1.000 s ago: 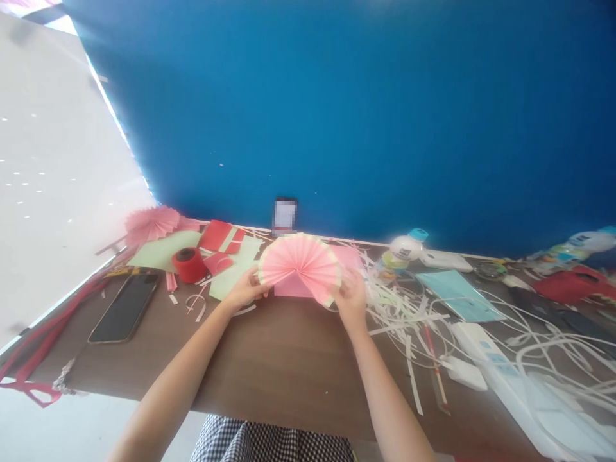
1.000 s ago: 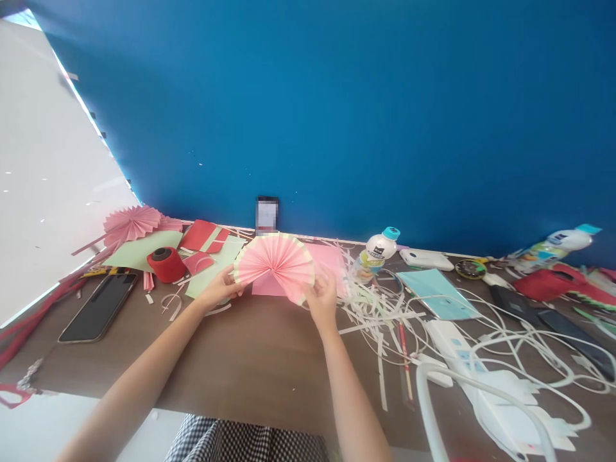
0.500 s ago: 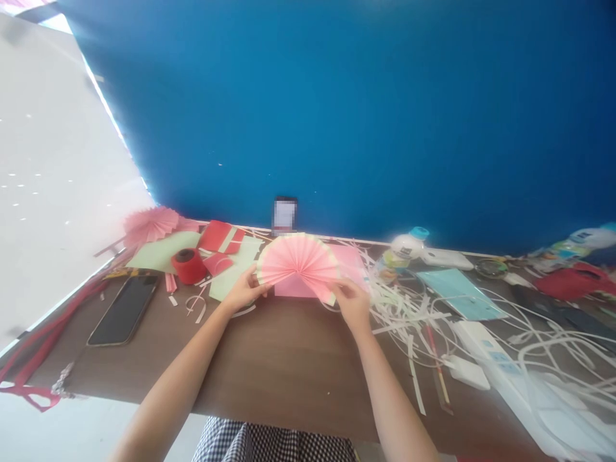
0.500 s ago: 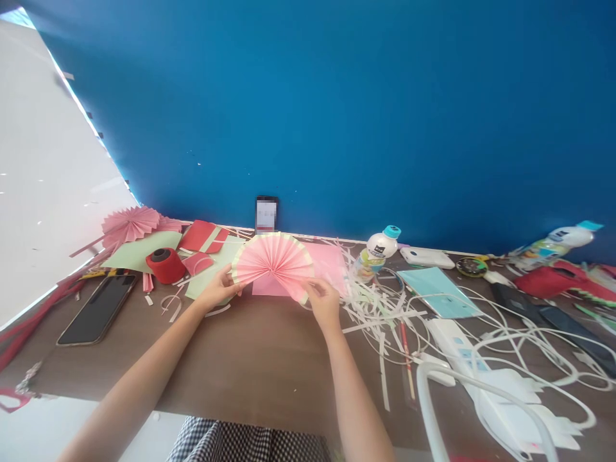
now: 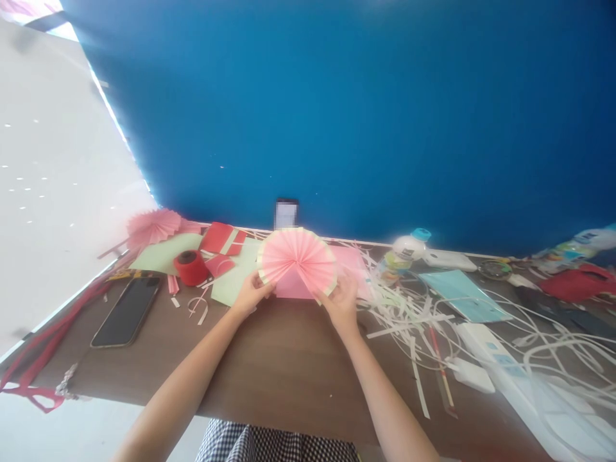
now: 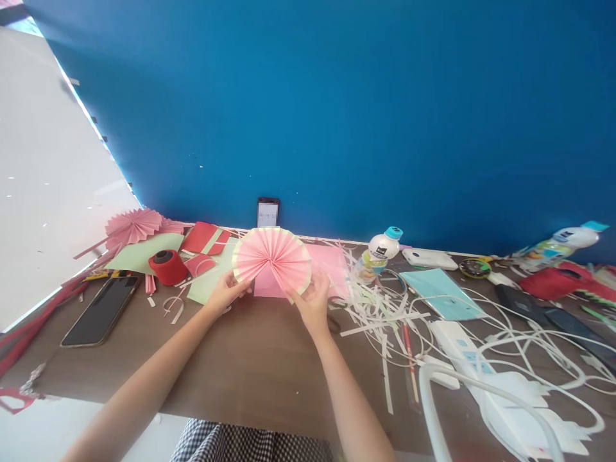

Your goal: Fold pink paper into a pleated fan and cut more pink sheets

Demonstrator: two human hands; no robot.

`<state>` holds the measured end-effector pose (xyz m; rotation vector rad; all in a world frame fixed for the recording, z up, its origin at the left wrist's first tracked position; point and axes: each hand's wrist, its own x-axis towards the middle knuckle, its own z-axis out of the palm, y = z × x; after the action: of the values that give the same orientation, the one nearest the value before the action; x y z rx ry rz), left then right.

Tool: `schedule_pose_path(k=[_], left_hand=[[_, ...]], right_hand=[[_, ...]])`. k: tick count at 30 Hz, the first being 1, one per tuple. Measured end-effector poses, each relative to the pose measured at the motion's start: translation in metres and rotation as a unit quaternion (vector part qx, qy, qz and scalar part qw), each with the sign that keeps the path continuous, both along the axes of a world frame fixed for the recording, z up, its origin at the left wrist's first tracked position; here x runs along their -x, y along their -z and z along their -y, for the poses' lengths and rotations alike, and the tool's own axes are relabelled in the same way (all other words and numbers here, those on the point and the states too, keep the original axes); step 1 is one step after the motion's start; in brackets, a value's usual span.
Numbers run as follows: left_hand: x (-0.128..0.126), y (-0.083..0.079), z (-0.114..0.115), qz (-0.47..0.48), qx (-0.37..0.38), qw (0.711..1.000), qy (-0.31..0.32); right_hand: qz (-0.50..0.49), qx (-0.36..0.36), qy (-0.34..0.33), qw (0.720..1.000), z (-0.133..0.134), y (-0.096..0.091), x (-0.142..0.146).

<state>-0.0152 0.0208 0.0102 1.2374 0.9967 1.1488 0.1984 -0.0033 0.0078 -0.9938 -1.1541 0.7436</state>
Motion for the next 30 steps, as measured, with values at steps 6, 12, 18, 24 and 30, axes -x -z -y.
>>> schedule_pose_path(k=[6,12,18,24,30], left_hand=[[0.000,0.004,0.000,0.017,0.055,0.993,0.098],[0.004,-0.004,0.003,-0.083,-0.028,0.994,0.060],[0.006,-0.001,0.001,-0.113,-0.091,0.989,-0.036],[0.009,-0.006,0.002,-0.140,-0.165,0.975,-0.054],[0.006,-0.010,0.005,-0.120,-0.122,0.985,-0.008]], right_hand=[[-0.008,0.016,0.028,0.999,0.003,0.002,0.006],[-0.010,0.033,0.053,0.998,0.004,-0.001,0.004],[-0.085,0.059,-0.041,0.994,0.002,-0.001,0.001],[-0.106,0.100,-0.012,0.989,-0.001,0.004,-0.004],[-0.081,0.060,0.026,0.995,-0.001,0.003,-0.007]])
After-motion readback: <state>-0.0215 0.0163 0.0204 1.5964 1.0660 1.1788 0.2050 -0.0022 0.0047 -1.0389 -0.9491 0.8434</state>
